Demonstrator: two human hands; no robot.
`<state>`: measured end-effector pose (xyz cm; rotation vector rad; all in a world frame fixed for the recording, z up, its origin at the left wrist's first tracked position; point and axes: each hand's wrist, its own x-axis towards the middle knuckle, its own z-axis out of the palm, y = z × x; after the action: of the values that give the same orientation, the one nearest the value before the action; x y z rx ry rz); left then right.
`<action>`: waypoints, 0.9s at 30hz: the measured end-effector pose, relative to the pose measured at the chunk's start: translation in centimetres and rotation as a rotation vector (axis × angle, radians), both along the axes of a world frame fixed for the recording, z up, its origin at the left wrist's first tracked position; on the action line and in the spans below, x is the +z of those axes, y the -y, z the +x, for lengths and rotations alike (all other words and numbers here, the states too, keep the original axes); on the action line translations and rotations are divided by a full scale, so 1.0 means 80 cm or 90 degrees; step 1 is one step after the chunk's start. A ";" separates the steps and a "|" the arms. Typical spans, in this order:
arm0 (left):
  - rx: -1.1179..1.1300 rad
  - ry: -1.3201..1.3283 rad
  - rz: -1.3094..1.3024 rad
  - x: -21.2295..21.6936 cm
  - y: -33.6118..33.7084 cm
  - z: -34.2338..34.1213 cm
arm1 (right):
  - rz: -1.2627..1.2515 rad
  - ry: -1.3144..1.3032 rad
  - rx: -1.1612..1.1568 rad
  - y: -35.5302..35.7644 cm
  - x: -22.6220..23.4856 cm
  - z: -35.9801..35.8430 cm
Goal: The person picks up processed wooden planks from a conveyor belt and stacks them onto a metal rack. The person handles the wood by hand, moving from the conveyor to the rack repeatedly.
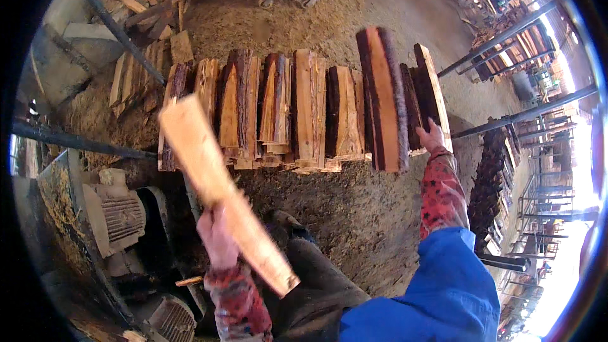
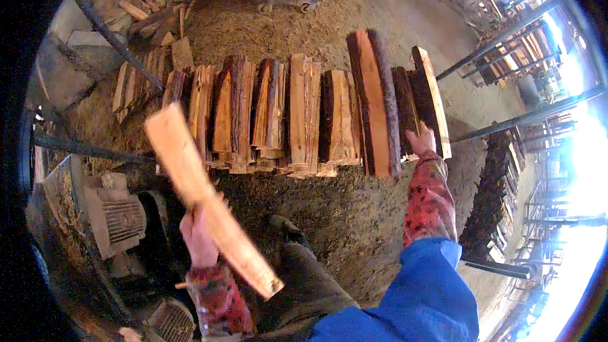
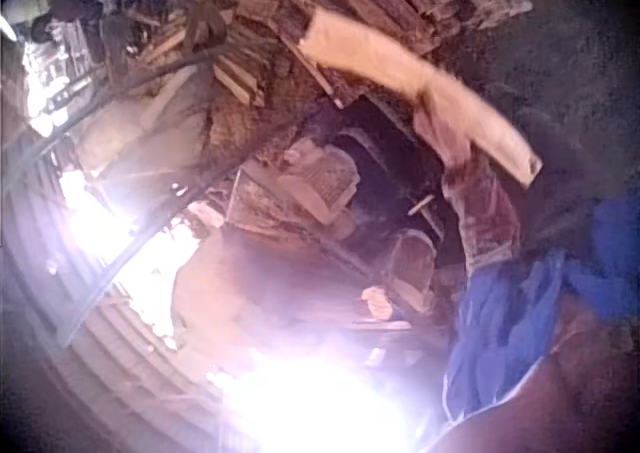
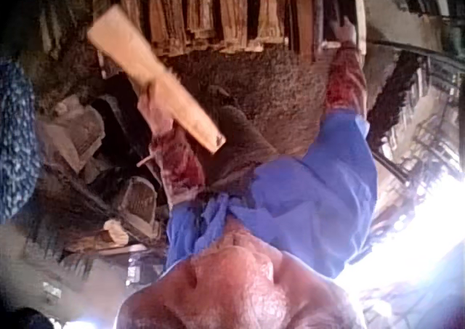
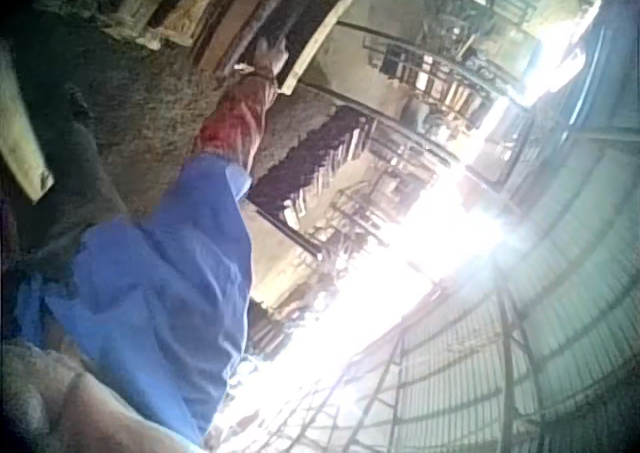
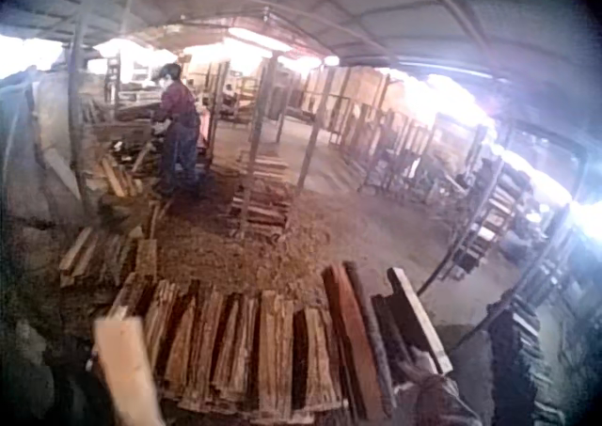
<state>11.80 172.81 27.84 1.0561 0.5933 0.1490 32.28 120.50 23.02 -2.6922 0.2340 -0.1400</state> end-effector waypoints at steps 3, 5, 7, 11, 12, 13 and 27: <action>0.011 -0.080 0.139 -0.048 -0.058 -0.104 | -0.107 -0.166 -0.050 0.021 -0.102 -0.024; 0.185 -0.062 -0.016 -0.045 -0.069 -0.154 | -0.147 -0.235 0.061 -0.020 -0.179 -0.064; 0.181 -0.122 0.102 0.018 -0.057 -0.163 | -0.071 -0.332 0.154 -0.066 -0.267 -0.115; 0.340 -0.090 0.156 0.047 -0.073 -0.246 | -0.107 -0.490 0.418 -0.354 -0.230 -0.186; 0.364 -0.099 0.166 0.057 -0.079 -0.271 | -0.046 -0.533 0.460 -0.408 -0.216 -0.209; 0.408 -0.109 0.182 0.067 -0.081 -0.298 | 0.011 -0.580 0.521 -0.455 -0.212 -0.233; 0.890 -0.104 0.301 0.210 -0.138 -0.614 | 0.572 -0.695 0.848 -0.947 0.039 -0.514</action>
<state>-37.33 183.87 44.66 0.9225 1.4135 1.4858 -8.80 196.30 26.17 -1.3090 -0.9326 1.4064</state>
